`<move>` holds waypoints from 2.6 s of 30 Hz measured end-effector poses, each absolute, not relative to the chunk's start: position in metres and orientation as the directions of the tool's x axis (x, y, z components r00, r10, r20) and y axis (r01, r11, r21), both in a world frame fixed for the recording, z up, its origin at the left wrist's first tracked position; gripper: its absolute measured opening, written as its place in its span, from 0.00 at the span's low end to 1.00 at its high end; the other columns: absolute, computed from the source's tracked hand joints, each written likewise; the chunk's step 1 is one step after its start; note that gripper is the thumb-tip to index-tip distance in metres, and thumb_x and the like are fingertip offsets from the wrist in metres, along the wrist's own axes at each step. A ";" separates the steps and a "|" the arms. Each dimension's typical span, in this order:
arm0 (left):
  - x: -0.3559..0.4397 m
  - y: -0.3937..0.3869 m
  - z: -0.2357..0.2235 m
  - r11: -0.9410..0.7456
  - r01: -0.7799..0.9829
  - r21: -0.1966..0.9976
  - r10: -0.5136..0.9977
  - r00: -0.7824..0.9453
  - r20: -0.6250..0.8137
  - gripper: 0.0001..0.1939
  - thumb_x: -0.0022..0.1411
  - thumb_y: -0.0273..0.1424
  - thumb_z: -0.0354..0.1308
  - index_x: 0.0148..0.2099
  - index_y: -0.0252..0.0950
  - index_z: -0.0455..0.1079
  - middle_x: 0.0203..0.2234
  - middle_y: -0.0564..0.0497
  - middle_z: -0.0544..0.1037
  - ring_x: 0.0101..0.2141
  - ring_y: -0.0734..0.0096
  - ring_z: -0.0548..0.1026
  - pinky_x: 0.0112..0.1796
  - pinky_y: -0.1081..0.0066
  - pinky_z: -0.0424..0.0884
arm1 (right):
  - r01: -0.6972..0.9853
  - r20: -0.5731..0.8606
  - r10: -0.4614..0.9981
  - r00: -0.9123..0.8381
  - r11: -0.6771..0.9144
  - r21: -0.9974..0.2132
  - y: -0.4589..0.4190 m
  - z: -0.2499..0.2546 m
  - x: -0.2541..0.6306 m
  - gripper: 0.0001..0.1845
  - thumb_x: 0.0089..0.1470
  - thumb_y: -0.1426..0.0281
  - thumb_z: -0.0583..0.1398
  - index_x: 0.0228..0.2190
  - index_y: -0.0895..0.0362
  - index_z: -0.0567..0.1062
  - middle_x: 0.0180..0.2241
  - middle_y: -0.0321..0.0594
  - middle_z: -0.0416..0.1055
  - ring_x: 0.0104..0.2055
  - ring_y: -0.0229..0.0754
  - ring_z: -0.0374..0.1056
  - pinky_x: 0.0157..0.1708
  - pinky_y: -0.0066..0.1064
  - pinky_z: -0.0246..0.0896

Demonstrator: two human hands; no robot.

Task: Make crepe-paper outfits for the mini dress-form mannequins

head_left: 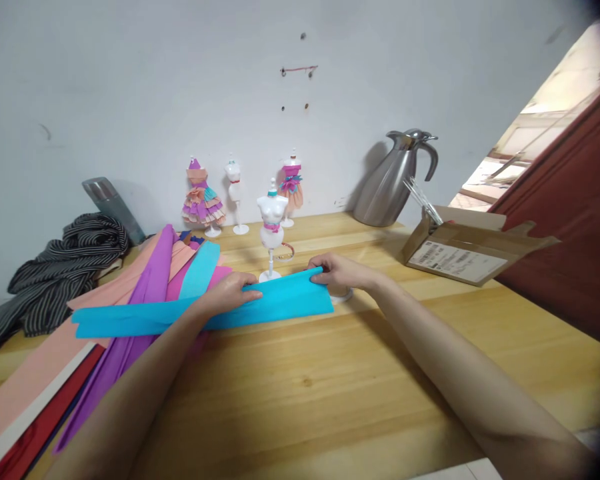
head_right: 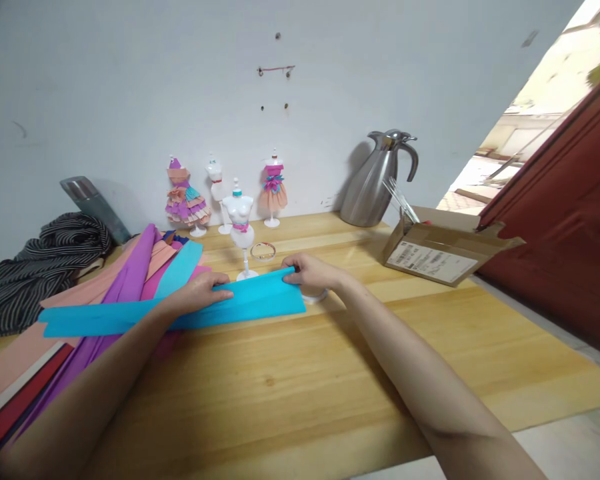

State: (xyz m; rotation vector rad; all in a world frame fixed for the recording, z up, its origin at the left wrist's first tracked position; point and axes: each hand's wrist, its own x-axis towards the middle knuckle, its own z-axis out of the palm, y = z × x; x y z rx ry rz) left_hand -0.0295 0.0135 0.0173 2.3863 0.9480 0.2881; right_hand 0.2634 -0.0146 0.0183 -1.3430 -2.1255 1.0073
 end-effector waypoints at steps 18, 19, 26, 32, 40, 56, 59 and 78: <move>-0.030 0.014 0.021 -0.682 0.625 0.381 0.702 0.705 0.102 0.15 0.65 0.37 0.49 0.30 0.34 0.68 0.27 0.50 0.74 0.30 0.68 0.70 0.31 0.70 0.60 | 0.634 -0.032 0.898 -0.438 0.284 -0.720 -0.019 0.027 0.257 0.11 0.45 0.62 0.58 0.24 0.58 0.69 0.22 0.33 0.61 0.25 0.35 0.56 0.25 0.27 0.50; -0.030 0.014 0.020 -0.678 0.640 0.361 0.710 0.698 0.098 0.14 0.65 0.37 0.50 0.32 0.34 0.70 0.29 0.49 0.76 0.32 0.67 0.71 0.33 0.70 0.60 | 0.650 -0.031 0.896 -0.444 0.298 -0.699 -0.019 0.026 0.257 0.11 0.46 0.62 0.57 0.24 0.58 0.69 0.22 0.33 0.61 0.25 0.36 0.56 0.25 0.27 0.50; -0.030 0.011 0.021 -0.657 0.707 0.262 0.746 0.661 0.085 0.14 0.64 0.40 0.51 0.37 0.36 0.72 0.33 0.48 0.79 0.36 0.62 0.74 0.35 0.69 0.62 | 0.710 -0.031 0.879 -0.476 0.363 -0.604 -0.017 0.029 0.261 0.09 0.47 0.64 0.56 0.24 0.58 0.69 0.23 0.35 0.62 0.27 0.37 0.57 0.27 0.28 0.51; -0.030 0.009 0.021 -0.666 0.713 0.218 0.738 0.673 0.050 0.17 0.61 0.45 0.54 0.39 0.35 0.71 0.33 0.47 0.78 0.34 0.62 0.74 0.31 0.70 0.60 | 0.696 -0.045 0.880 -0.474 0.342 -0.632 -0.016 0.033 0.265 0.12 0.47 0.62 0.57 0.24 0.58 0.69 0.22 0.34 0.62 0.25 0.36 0.57 0.25 0.27 0.51; -0.028 0.004 0.027 -0.762 0.628 0.161 0.595 0.776 -0.211 0.12 0.58 0.40 0.57 0.34 0.36 0.70 0.29 0.51 0.77 0.31 0.66 0.72 0.27 0.72 0.56 | 0.653 -0.382 0.735 -0.560 0.109 -0.749 -0.023 0.040 0.277 0.18 0.45 0.56 0.62 0.28 0.60 0.73 0.22 0.37 0.70 0.25 0.37 0.66 0.26 0.28 0.60; -0.020 0.006 -0.013 -0.778 0.622 0.094 0.615 0.783 -0.091 0.20 0.62 0.48 0.51 0.39 0.37 0.71 0.34 0.47 0.80 0.37 0.59 0.77 0.32 0.70 0.64 | 0.926 0.162 0.972 -0.173 0.216 -0.311 0.107 0.015 0.240 0.07 0.45 0.71 0.62 0.28 0.60 0.80 0.31 0.44 0.77 0.31 0.41 0.67 0.28 0.28 0.52; -0.019 0.009 -0.013 -0.779 0.619 0.101 0.613 0.785 -0.088 0.19 0.61 0.48 0.52 0.38 0.37 0.72 0.33 0.47 0.80 0.36 0.60 0.77 0.32 0.70 0.64 | 0.927 0.112 0.972 -0.204 0.229 -0.297 0.114 0.005 0.235 0.07 0.44 0.71 0.63 0.27 0.59 0.80 0.29 0.43 0.77 0.29 0.41 0.68 0.27 0.27 0.52; -0.017 0.012 -0.012 -0.753 0.625 0.207 0.620 0.779 -0.093 0.21 0.62 0.48 0.50 0.39 0.36 0.73 0.36 0.45 0.80 0.38 0.56 0.77 0.34 0.68 0.65 | 0.757 0.097 0.926 -0.365 0.356 -0.548 0.022 0.005 0.237 0.19 0.56 0.60 0.54 0.26 0.61 0.76 0.22 0.37 0.71 0.25 0.37 0.63 0.26 0.27 0.54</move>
